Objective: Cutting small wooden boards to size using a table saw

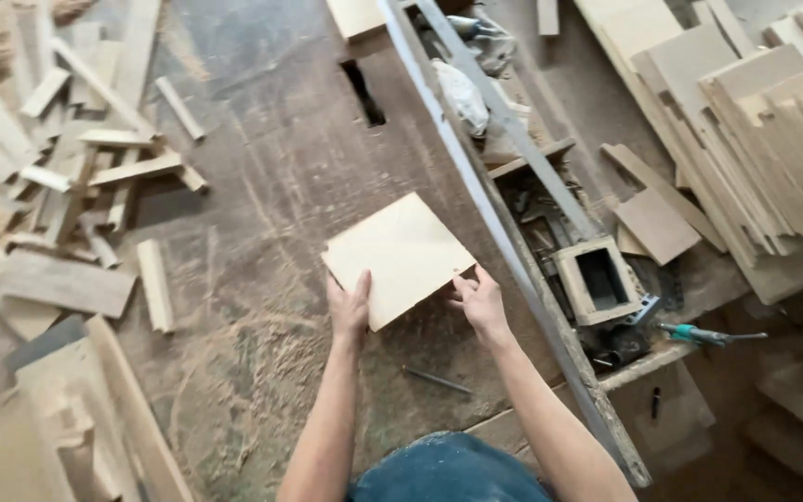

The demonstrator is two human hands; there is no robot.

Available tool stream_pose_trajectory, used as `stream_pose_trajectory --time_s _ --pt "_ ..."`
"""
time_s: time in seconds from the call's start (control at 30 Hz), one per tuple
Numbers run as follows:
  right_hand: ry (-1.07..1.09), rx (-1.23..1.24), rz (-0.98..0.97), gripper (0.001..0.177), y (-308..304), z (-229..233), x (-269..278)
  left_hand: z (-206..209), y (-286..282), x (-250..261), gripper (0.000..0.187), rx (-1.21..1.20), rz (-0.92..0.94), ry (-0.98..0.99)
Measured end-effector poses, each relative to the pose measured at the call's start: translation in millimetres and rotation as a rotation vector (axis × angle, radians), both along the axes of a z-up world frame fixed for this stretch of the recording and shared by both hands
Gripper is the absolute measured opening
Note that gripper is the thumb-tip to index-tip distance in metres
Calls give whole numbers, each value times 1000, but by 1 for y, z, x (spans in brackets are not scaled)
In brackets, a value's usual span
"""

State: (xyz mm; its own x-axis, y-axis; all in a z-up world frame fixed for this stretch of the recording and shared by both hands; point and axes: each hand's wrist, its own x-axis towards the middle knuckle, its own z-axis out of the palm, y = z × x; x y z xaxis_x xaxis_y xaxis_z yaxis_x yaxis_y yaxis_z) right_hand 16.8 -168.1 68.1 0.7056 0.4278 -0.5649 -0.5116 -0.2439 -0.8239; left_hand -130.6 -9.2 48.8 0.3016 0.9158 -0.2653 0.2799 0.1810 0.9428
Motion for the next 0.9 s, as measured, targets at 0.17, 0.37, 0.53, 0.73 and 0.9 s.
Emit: stream_pose_trajectory --time_s 0.17,0.37,0.53,0.73,0.9 --pt "-321 -242 200 70 -27 49 15 -44 38 65 81 116 2 121" --pt "-466 -265 311 50 -34 46 19 -48 15 88 79 315 23 362" --pt "-1003 -407 588 46 -22 5 48 18 -3 59 85 215 -244 209" --pt "-1744 -704 982 69 11 2 90 -36 -12 38 99 359 -380 278" --pt "-1900 -750 1126 65 31 -8 128 -73 -7 39 93 570 -270 324"
